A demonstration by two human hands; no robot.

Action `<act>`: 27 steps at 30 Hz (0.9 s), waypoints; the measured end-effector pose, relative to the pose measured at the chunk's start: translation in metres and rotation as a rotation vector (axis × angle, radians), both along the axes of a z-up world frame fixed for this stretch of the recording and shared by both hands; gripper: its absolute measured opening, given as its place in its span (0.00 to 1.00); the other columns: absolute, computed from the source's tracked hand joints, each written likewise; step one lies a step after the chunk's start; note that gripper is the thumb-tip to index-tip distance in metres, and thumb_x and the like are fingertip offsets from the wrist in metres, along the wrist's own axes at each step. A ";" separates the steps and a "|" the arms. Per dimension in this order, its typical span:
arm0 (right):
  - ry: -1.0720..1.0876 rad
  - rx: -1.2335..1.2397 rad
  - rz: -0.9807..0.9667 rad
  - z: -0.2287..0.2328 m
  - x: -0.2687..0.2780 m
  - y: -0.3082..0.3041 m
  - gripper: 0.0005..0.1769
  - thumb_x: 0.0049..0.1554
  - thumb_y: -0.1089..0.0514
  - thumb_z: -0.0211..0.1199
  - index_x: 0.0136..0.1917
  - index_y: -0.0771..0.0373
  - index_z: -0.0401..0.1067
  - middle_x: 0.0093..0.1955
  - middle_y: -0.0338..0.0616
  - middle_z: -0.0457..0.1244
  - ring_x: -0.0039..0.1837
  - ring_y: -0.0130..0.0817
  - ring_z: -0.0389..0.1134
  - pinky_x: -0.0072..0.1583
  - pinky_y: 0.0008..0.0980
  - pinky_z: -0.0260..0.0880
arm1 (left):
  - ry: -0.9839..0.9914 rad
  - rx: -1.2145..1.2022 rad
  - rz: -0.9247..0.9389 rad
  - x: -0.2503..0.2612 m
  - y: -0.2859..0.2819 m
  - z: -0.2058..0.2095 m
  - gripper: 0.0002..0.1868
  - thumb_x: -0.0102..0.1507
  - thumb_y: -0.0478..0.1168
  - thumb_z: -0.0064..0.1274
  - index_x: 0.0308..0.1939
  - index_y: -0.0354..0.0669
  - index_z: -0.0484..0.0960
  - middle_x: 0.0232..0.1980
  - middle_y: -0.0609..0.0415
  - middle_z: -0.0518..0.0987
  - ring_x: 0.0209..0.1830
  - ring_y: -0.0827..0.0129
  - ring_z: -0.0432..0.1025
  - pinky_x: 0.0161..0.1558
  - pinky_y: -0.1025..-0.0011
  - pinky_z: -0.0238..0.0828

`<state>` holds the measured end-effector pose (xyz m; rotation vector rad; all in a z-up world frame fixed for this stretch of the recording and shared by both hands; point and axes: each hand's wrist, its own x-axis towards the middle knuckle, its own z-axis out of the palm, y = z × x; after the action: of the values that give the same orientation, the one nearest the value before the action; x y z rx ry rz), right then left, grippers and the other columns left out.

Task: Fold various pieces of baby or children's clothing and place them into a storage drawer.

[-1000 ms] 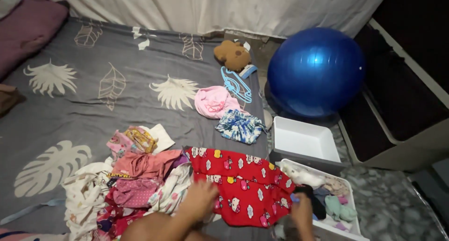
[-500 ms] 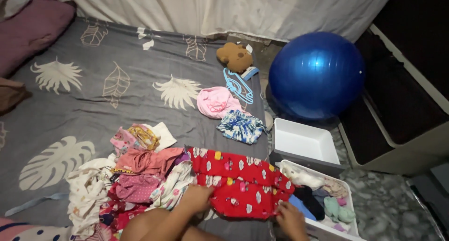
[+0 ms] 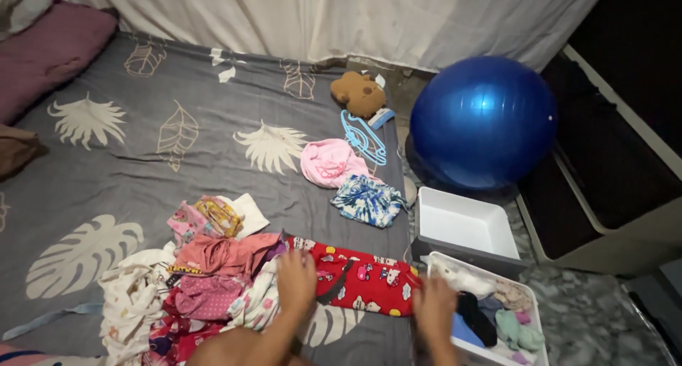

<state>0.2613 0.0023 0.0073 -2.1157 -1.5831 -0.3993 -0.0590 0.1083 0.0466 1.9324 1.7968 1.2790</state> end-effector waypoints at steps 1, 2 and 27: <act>0.073 -0.073 0.060 -0.015 -0.012 -0.002 0.25 0.49 0.50 0.61 0.60 0.54 0.74 0.66 0.49 0.63 0.67 0.52 0.64 0.66 0.63 0.62 | -0.089 -0.243 -0.022 0.002 -0.019 -0.005 0.18 0.65 0.49 0.47 0.44 0.38 0.81 0.41 0.38 0.81 0.42 0.41 0.76 0.47 0.47 0.70; 0.143 -0.146 0.123 -0.029 -0.024 -0.004 0.19 0.56 0.51 0.56 0.61 0.48 0.73 0.67 0.39 0.64 0.70 0.41 0.64 0.72 0.50 0.64 | -0.178 -0.485 -0.044 0.004 -0.037 -0.010 0.22 0.68 0.54 0.46 0.45 0.38 0.81 0.41 0.38 0.82 0.44 0.42 0.77 0.49 0.48 0.71; 0.319 -0.020 -0.078 -0.075 -0.032 -0.015 0.20 0.57 0.47 0.62 0.61 0.56 0.73 0.63 0.51 0.65 0.65 0.50 0.66 0.65 0.46 0.64 | -1.413 -0.313 -0.134 -0.093 0.085 -0.056 0.23 0.57 0.37 0.58 0.57 0.40 0.78 0.51 0.52 0.82 0.47 0.65 0.78 0.48 0.66 0.78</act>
<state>0.2292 -0.0125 -0.0673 -2.1356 -1.3298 -0.0645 -0.1522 0.1936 -0.0094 0.5402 0.9534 1.5213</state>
